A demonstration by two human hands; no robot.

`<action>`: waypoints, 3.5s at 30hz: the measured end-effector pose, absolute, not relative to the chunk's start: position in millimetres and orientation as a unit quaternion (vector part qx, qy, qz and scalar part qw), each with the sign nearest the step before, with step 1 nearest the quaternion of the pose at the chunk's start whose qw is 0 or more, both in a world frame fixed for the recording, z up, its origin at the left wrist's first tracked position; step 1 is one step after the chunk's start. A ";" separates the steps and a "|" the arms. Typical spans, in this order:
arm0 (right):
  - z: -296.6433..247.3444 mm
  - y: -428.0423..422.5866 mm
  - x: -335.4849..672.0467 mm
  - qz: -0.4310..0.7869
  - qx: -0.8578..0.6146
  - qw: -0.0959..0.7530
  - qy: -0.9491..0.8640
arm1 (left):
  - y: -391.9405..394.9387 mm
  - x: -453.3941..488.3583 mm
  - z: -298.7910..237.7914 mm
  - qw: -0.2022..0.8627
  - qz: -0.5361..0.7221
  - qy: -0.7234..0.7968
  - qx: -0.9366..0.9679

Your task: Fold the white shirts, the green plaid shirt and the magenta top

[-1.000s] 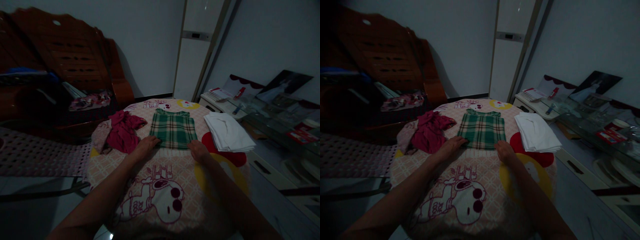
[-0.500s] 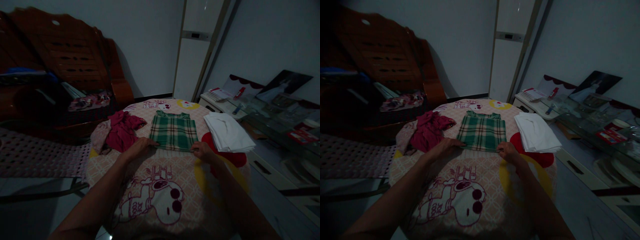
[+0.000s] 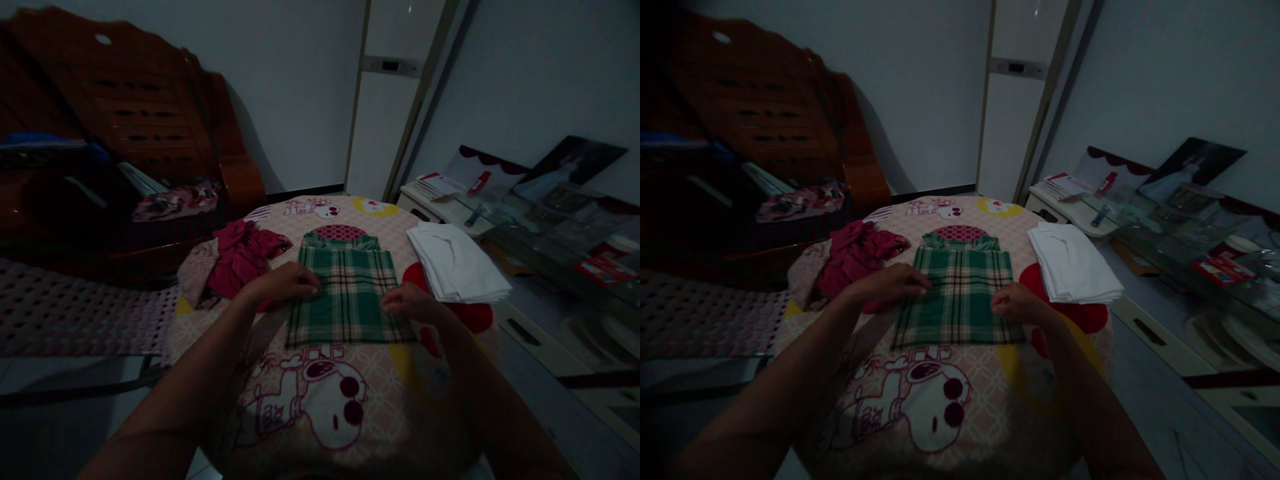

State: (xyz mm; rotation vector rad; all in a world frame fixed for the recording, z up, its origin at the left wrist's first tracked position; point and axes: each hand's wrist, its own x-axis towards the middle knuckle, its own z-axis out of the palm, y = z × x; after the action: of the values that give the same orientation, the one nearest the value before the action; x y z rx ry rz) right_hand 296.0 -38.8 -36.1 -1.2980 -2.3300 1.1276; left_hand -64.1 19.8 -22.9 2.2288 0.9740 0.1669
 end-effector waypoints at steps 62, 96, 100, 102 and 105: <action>-56.6 90.2 255.1 -0.003 -0.574 0.092 -0.813 | 106.0 -22.4 -50.5 0.130 0.115 0.510 0.842; -107.0 110.3 283.5 0.011 -0.598 0.239 -0.765 | 135.8 -36.9 -95.1 0.050 0.200 0.602 0.772; -96.3 125.8 279.2 0.068 -0.642 0.205 -0.736 | 147.7 -39.9 -81.5 0.061 0.140 0.642 0.752; -91.4 135.3 279.4 0.088 -0.659 0.198 -0.720 | 154.0 -41.4 -74.1 0.084 0.124 0.659 0.737; -86.4 148.6 282.4 0.114 -0.681 0.182 -0.700 | 160.9 -44.4 -65.4 0.142 0.104 0.676 0.716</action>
State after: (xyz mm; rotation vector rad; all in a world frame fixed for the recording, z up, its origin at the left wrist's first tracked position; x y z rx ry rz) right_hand 282.4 148.6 -86.4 -1.9231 -1.9765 0.3210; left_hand -44.4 160.9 -65.4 2.0662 1.9505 0.2988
